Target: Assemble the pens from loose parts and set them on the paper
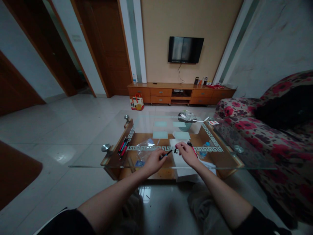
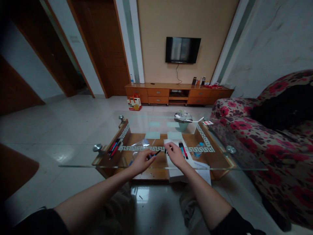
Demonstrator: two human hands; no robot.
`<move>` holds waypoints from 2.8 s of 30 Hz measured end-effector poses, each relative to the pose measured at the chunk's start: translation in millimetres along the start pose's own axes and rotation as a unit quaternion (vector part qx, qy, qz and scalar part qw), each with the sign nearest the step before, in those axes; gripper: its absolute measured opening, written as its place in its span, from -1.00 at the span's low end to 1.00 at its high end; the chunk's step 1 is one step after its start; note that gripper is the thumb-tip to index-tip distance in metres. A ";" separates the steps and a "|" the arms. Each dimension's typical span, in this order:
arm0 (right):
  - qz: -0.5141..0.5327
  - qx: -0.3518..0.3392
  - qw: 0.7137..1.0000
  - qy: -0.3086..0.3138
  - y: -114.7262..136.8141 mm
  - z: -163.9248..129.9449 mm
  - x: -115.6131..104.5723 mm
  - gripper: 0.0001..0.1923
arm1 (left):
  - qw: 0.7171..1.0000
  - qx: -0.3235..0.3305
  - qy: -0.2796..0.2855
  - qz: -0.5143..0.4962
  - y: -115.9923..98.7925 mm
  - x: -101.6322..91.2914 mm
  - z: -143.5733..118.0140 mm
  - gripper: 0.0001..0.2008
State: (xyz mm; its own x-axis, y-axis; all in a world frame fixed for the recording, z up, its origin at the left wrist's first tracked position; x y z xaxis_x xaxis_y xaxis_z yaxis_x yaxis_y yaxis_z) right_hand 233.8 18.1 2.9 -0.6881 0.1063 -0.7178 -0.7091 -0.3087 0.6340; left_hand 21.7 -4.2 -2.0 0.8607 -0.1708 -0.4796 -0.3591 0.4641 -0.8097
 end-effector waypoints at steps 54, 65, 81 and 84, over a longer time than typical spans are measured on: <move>0.155 0.037 0.987 0.000 -1.3 1.2 10.6 -0.57 | 0.999 -0.020 0.009 -0.049 -11.3 2.0 -1.5 -0.79; 0.235 0.094 0.968 -0.006 -1.1 0.9 12.0 -0.60 | 0.999 -0.010 0.005 -0.031 -10.8 4.3 -1.4 -0.85; 0.174 0.068 0.982 -0.009 1.0 0.0 10.3 -0.66 | 1.000 0.005 -0.001 -0.028 -9.8 4.0 -1.6 -0.83; 0.164 0.063 0.984 -0.011 0.7 -0.3 9.8 -0.67 | 1.000 0.008 -0.004 -0.024 -11.0 3.3 -1.0 -0.83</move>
State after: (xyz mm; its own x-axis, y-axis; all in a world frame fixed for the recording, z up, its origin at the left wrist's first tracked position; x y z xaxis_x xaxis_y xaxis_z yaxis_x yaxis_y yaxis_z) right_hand 226.7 18.6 -3.8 -0.8850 0.0408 -0.4638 -0.4614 -0.2092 0.8622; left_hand 28.1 -10.8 5.0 0.8794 -0.1862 -0.4382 -0.3123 0.4691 -0.8261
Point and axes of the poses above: each hand's wrist, its own z-axis towards the middle knuckle, its own x-axis out of the palm, y = z × x, the point moved 2 cm from there along z, towards the middle knuckle, and after that the axes turned 15 degrees about -z, right-handed, at the moved point
